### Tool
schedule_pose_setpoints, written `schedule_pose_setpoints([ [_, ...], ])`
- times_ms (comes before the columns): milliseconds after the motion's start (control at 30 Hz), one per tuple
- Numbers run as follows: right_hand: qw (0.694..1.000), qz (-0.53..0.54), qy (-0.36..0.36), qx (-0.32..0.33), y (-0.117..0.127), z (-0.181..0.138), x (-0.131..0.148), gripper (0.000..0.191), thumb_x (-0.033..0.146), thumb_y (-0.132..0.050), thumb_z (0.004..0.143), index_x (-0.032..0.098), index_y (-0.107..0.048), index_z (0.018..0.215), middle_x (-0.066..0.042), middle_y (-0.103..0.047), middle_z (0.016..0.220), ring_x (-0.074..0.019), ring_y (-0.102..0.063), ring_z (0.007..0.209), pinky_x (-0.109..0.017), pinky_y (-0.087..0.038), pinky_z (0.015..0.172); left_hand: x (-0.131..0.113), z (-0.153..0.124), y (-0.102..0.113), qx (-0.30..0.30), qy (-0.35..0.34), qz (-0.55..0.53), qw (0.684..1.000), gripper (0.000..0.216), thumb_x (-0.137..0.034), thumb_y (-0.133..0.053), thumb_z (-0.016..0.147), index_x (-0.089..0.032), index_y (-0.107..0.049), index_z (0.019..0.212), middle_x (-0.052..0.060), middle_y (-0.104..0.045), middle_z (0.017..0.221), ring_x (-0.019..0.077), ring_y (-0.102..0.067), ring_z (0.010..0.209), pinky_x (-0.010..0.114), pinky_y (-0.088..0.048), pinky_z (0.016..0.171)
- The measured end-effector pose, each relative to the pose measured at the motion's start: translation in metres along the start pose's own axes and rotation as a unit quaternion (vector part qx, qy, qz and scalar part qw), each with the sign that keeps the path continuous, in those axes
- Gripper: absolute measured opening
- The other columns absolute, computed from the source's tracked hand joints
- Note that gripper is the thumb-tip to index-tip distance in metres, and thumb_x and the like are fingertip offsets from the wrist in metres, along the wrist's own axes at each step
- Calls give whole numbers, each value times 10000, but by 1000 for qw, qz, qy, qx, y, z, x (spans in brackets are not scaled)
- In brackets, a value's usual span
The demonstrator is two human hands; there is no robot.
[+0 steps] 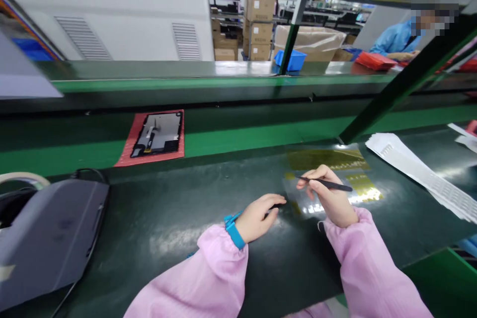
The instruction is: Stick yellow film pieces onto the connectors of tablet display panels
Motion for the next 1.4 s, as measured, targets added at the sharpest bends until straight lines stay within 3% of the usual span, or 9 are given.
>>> schedule_pose_setpoints([
  [167,998,7,49,50,-41,19,13,348,539,-728,831,256,-531,874,-88,-731,887,-259,-726,754,-302,-468,476,21,-31,40,-78,103,-123,984,283,-333,-481,999,-179,-693,1107,94,-739,1093,203,-682,1054,362,-510,1000],
  [367,993,48,42,96,-74,14,-1,290,487,-730,853,255,-556,874,-79,-736,862,-248,-726,735,-289,-465,461,41,-69,71,-143,170,-220,950,435,-532,-535,977,-147,-663,1134,118,-745,1039,209,-708,979,377,-534,938],
  [467,991,61,0,116,-94,-1,-16,298,509,-727,843,255,-570,865,-74,-729,817,-242,-708,707,-290,-452,448,44,-75,70,-164,199,-316,913,509,-597,-637,902,-154,-664,1152,125,-737,1083,219,-703,988,389,-514,949],
  [633,982,61,-54,172,-120,-21,-40,312,538,-721,837,255,-589,850,-60,-726,788,-201,-633,606,-295,-427,455,38,-73,54,-136,199,-422,874,578,-594,-721,843,-150,-635,1202,157,-728,1138,250,-692,1048,385,-497,916],
  [900,977,66,-85,185,-121,-23,-54,296,513,-726,846,245,-602,859,-76,-748,826,-234,-708,732,-289,-467,497,49,-76,56,-195,235,-475,825,478,-537,-844,728,-149,-609,880,90,-707,993,184,-683,882,331,-518,826],
  [1000,974,61,-95,198,-123,-24,-56,292,495,-743,840,240,-605,869,-81,-760,851,-231,-730,751,-271,-472,496,50,-77,62,-212,242,-462,827,475,-544,-832,734,-149,-603,865,86,-690,1002,175,-669,879,336,-527,836],
  [1200,973,48,-101,201,-122,-24,-61,280,475,-740,856,236,-602,904,-88,-766,916,-220,-742,769,-260,-481,513,53,-78,77,-226,238,-365,871,471,-589,-753,791,-158,-583,877,75,-664,976,172,-651,854,341,-546,806],
  [1400,970,57,-98,214,-124,-23,-63,257,449,-737,868,233,-613,929,-85,-764,941,-204,-741,760,-262,-502,535,54,-77,80,-221,234,-301,898,397,-512,-752,807,-166,-557,802,47,-642,949,126,-604,775,292,-510,782],
])
Point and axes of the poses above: each hand's wrist, its own z-axis towards the middle knuckle, its own y-axis out of the back of the hand, x = y × z, the point moved 7 cm from there along z, towards the middle knuckle
